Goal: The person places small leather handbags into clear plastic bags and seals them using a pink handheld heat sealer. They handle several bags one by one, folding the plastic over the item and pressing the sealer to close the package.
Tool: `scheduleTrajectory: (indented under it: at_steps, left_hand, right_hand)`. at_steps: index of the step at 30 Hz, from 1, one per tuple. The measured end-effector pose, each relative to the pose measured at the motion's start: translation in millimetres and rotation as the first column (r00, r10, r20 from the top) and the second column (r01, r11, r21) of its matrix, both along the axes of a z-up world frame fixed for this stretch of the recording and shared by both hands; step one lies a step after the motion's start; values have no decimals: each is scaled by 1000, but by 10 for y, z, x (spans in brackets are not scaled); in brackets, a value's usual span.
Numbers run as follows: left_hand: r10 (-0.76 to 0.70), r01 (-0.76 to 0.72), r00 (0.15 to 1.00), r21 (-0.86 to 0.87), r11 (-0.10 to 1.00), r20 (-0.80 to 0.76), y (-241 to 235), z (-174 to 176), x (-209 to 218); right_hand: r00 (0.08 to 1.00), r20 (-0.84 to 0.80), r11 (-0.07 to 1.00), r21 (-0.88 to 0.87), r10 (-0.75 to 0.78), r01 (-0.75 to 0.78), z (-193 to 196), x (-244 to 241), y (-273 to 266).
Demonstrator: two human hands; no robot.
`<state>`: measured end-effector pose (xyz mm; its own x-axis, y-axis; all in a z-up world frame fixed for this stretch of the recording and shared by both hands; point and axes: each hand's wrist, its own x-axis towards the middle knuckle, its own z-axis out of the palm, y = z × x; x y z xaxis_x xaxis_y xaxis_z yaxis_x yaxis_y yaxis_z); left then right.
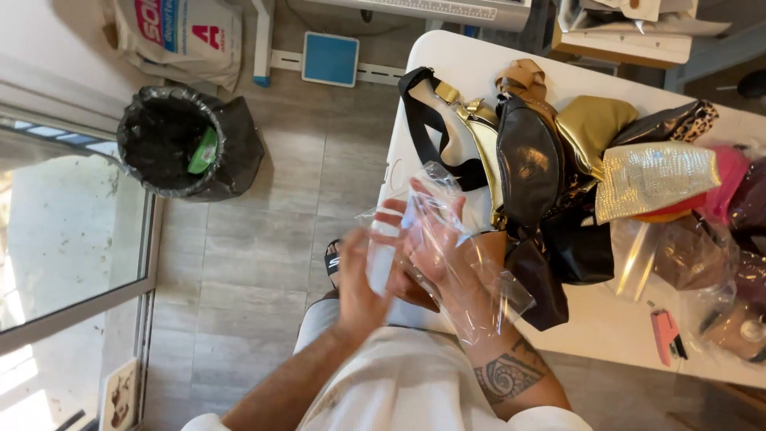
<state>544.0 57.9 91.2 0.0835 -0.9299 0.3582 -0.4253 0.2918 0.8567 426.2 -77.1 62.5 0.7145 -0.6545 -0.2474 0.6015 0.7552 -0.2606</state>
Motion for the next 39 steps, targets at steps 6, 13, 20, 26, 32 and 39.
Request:
scheduleTrajectory:
  at_steps: [6,13,20,26,32,39]
  left_hand:
    - [631,40,465,727,685,-620,-822,-1194,1275]
    - [128,-133,988,55,990,88,-552,-642,926]
    - [-83,96,975,-51,994,206,-402,-919,676]
    - [-210,273,918,-150,950,337,-257,-572,468]
    - [-181,228,917,-95,969,356,-361,-1035,505]
    - [21,-64,934,110,992,356,-691,-826,911]
  right_hand:
    - [994,-107,998,-63,-24,17,-250,535,93]
    - [940,-277,965,111,-198,236,-272,367,220]
    - [934,-308,977,53,-182,207,-1110,543,132]
    - [917,-310,905,260,-252,337,-1133,506,332]
    - [881,-415,933,166,-228,320,-792,384,194]
    - [470,-780,772,-574,-414,-273,-204,324,1228]
